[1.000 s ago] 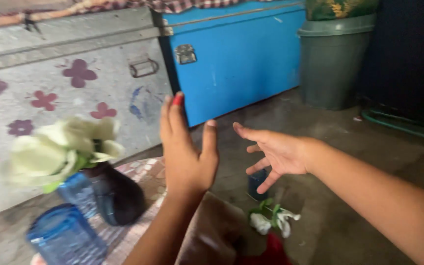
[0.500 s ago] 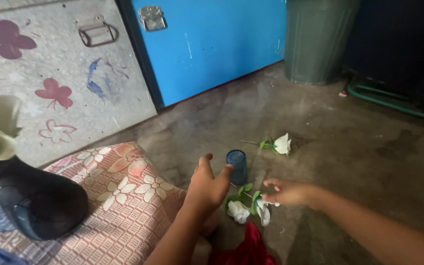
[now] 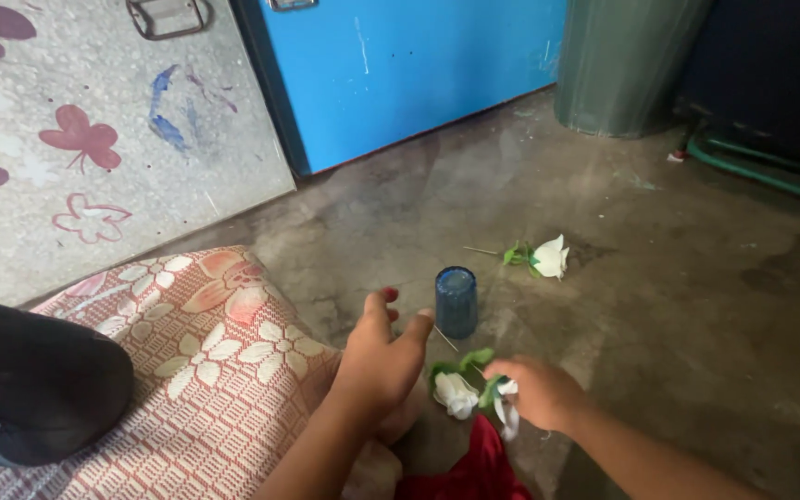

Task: The person arranges white artificial flowers into a dark vase, adjusting their positions. Then the person wipes a blue glass with a red cloth.

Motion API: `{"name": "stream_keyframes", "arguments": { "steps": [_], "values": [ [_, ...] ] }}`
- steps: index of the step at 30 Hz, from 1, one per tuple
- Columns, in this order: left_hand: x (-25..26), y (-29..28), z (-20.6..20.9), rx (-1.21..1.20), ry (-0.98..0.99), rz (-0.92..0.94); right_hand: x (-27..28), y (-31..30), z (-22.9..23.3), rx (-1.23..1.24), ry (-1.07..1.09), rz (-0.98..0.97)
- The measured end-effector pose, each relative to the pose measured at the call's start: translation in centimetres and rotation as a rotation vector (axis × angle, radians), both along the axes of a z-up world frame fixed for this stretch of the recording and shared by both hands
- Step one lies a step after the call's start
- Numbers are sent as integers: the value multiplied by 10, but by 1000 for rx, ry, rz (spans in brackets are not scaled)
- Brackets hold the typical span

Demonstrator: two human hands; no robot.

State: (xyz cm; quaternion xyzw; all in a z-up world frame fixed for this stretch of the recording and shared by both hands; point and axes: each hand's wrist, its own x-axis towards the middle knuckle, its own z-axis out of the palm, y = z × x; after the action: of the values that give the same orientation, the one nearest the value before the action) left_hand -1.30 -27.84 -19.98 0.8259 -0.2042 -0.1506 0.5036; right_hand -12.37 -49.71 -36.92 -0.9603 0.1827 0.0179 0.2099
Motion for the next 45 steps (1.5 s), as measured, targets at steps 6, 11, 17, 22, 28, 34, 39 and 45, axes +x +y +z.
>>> {"name": "stream_keyframes", "arguments": {
  "steps": [6,11,17,22,28,34,39,45],
  "values": [
    [-5,0,-3,-8,115,-5,20,-16,39,415,-163,77],
    [-23,0,10,76,17,-142,24,-20,134,529,-111,12],
    [-46,-10,67,-292,377,-153,5,28,252,545,-141,8],
    [-46,4,111,-395,200,-155,-11,68,318,447,-178,-134],
    [-47,44,130,-396,154,-124,-14,110,343,414,-213,-24],
    [-22,115,171,-500,236,-129,-33,156,376,854,-73,30],
    [-26,164,228,-372,188,-61,-40,201,395,534,-237,208],
    [-30,207,257,-443,276,-114,-8,246,401,562,-501,389]
  ]
}}
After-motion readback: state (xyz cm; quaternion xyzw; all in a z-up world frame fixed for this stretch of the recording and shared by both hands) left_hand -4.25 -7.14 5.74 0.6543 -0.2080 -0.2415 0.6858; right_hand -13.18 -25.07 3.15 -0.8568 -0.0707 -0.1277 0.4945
